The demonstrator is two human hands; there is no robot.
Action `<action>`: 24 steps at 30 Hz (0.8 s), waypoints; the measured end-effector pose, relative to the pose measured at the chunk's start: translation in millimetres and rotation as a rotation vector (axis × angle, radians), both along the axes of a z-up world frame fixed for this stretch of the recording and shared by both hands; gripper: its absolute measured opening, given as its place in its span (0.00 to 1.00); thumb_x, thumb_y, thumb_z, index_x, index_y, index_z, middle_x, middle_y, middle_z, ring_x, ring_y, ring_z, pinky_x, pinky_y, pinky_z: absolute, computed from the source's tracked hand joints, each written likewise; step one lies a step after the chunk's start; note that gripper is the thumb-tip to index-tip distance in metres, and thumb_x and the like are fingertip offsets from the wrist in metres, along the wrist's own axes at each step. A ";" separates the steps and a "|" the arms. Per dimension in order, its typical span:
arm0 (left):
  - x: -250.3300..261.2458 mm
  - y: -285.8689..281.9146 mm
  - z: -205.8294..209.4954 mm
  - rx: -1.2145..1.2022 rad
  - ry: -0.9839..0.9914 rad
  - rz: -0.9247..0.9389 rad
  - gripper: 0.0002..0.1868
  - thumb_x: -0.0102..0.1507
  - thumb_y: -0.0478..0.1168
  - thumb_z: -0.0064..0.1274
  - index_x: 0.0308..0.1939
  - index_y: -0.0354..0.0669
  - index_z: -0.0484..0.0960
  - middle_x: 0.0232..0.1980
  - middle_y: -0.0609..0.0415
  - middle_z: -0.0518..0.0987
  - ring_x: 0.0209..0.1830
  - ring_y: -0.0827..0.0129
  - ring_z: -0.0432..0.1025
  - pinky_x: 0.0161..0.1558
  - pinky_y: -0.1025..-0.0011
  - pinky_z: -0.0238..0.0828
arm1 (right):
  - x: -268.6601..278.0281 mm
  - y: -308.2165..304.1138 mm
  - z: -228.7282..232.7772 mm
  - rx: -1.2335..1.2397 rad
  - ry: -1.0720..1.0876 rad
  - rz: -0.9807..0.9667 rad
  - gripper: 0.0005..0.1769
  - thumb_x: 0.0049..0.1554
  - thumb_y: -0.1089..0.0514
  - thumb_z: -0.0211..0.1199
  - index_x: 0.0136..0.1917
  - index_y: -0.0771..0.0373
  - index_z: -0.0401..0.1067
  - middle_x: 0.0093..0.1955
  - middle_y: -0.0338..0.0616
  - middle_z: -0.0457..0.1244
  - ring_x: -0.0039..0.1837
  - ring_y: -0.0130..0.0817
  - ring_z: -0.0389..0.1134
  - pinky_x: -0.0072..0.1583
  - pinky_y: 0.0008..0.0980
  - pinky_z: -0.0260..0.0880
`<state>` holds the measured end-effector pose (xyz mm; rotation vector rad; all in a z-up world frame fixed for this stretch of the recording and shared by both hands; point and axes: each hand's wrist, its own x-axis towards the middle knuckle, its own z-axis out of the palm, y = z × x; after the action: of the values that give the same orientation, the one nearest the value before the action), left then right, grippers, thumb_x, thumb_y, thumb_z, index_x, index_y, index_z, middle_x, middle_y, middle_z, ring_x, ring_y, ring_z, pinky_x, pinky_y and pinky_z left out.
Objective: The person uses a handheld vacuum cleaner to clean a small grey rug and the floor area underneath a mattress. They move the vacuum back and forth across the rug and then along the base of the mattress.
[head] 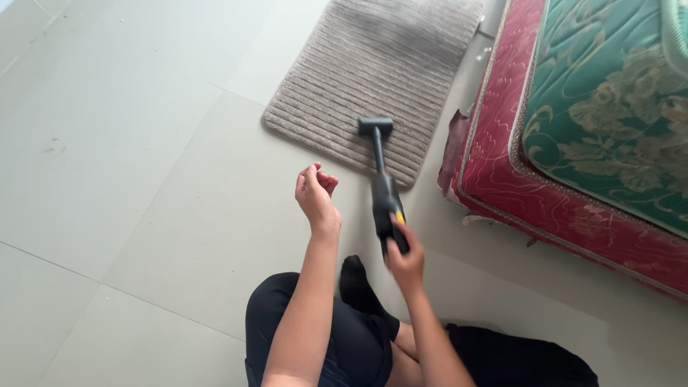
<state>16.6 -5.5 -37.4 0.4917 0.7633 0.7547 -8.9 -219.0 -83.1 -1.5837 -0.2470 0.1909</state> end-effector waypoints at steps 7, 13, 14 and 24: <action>5.0 0.0 -6.5 0.004 -0.029 -0.018 0.09 0.69 0.41 0.47 0.43 0.38 0.77 0.29 0.60 0.71 0.26 0.76 0.69 0.36 0.74 0.72 | -21.7 -9.2 -10.1 -0.008 0.117 -0.109 0.27 0.56 0.70 0.55 0.68 0.58 0.72 0.36 0.43 0.64 0.26 0.23 0.61 0.29 0.26 0.60; 2.9 2.9 -10.4 0.007 0.026 0.011 0.09 0.69 0.41 0.46 0.43 0.38 0.77 0.29 0.60 0.71 0.26 0.76 0.69 0.35 0.73 0.73 | 88.8 53.3 19.8 0.003 -0.012 -0.024 0.27 0.55 0.70 0.54 0.67 0.59 0.71 0.41 0.38 0.64 0.25 0.22 0.59 0.28 0.26 0.60; 2.9 2.9 -10.4 0.000 0.033 0.015 0.10 0.69 0.41 0.47 0.43 0.38 0.77 0.29 0.60 0.71 0.26 0.75 0.69 0.35 0.73 0.73 | 94.3 55.3 22.8 0.006 -0.018 -0.015 0.28 0.54 0.70 0.53 0.67 0.59 0.70 0.43 0.37 0.64 0.25 0.22 0.58 0.27 0.27 0.59; 9.6 -2.5 -13.4 0.063 -0.019 -0.002 0.09 0.69 0.41 0.48 0.42 0.38 0.78 0.27 0.58 0.71 0.26 0.75 0.70 0.33 0.74 0.72 | -56.6 -24.3 -15.4 -0.037 0.119 -0.205 0.27 0.56 0.68 0.55 0.69 0.59 0.69 0.34 0.42 0.63 0.26 0.25 0.61 0.28 0.26 0.61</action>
<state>26.2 -8.1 -50.8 0.5417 0.7232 0.7822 -65.5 -243.3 -98.5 -1.6165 0.0122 0.1299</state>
